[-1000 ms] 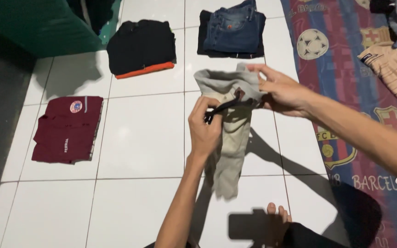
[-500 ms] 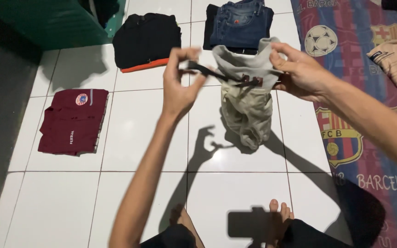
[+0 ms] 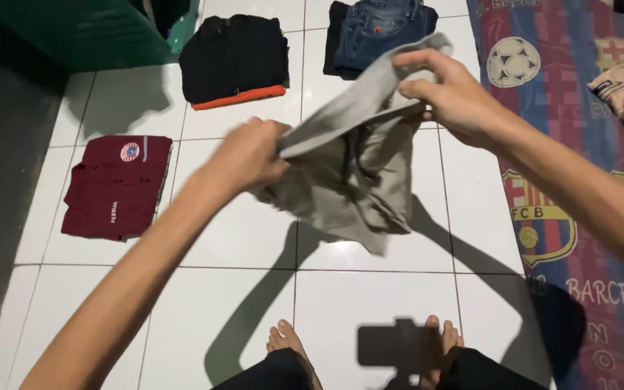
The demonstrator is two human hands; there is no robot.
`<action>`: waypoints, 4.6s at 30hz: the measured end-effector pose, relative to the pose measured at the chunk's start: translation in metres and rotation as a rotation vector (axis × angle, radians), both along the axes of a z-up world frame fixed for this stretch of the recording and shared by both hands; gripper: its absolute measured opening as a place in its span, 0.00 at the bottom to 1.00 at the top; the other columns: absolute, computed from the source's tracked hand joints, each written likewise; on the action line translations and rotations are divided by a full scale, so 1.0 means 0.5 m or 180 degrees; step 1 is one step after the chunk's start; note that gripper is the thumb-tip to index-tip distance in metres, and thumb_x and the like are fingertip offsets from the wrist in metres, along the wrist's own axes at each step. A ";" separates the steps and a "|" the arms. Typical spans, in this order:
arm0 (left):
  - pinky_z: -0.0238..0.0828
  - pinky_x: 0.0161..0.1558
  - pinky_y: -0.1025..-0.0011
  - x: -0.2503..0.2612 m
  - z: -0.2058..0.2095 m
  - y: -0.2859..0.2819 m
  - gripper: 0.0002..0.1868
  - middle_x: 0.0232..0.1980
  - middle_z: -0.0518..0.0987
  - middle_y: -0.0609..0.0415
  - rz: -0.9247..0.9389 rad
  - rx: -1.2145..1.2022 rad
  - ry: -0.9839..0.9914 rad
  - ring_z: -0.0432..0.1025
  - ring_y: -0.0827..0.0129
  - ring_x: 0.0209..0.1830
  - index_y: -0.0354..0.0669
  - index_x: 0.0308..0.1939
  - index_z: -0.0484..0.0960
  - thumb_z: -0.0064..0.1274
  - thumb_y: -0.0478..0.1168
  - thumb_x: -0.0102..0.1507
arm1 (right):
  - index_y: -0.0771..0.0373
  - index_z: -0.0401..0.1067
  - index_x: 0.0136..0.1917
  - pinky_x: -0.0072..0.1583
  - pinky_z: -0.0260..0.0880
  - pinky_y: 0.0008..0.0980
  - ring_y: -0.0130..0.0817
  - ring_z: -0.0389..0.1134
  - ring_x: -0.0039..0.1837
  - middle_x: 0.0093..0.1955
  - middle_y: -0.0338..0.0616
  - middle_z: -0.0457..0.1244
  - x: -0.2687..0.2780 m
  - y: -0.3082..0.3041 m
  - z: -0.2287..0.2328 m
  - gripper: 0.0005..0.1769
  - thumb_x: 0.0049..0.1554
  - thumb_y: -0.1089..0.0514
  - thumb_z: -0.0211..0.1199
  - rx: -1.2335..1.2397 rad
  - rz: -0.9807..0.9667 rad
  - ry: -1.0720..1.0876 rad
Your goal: Folding various items of clothing including shirts and shorts on the floor.
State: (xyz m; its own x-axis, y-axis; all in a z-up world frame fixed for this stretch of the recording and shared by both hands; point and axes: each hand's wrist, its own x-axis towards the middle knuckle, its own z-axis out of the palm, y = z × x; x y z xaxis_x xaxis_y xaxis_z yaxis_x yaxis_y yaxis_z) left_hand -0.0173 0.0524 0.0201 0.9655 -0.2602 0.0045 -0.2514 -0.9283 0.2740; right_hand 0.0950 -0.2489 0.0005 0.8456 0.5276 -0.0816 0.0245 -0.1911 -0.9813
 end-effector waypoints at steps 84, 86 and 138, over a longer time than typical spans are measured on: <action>0.72 0.47 0.58 -0.236 -0.752 0.156 0.35 0.45 0.78 0.37 0.2543 -0.1141 0.1797 0.74 0.50 0.44 0.29 0.53 0.68 0.72 0.45 0.53 | 0.71 0.63 0.67 0.57 0.64 0.49 0.59 0.65 0.59 0.57 0.64 0.62 -0.226 -0.248 -0.706 0.36 0.49 0.55 0.70 -0.2932 -0.1584 0.0089; 0.68 0.58 0.52 -0.167 -0.727 0.134 0.52 0.59 0.73 0.30 0.2312 -0.0363 0.2146 0.69 0.40 0.59 0.29 0.66 0.58 0.76 0.43 0.49 | 0.71 0.55 0.75 0.58 0.59 0.60 0.71 0.58 0.65 0.66 0.73 0.56 -0.206 -0.203 -0.677 0.51 0.45 0.57 0.74 -0.3464 -0.1583 -0.0142; 0.63 0.49 0.50 0.562 -0.804 0.192 0.12 0.45 0.75 0.48 0.0692 -0.0466 -0.0528 0.68 0.49 0.51 0.45 0.37 0.78 0.68 0.35 0.56 | 0.68 0.77 0.52 0.54 0.72 0.46 0.53 0.71 0.52 0.51 0.61 0.66 0.349 -0.252 -0.708 0.12 0.54 0.64 0.71 -0.2510 -0.0862 -0.1545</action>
State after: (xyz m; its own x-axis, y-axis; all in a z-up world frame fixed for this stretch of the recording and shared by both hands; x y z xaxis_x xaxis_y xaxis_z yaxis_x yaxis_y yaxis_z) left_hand 0.2636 0.1486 -0.3819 0.9814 -0.0326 0.1889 -0.1038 -0.9188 0.3807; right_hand 0.2693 -0.3751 -0.3535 0.9656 0.2527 0.0617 0.2520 -0.8498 -0.4629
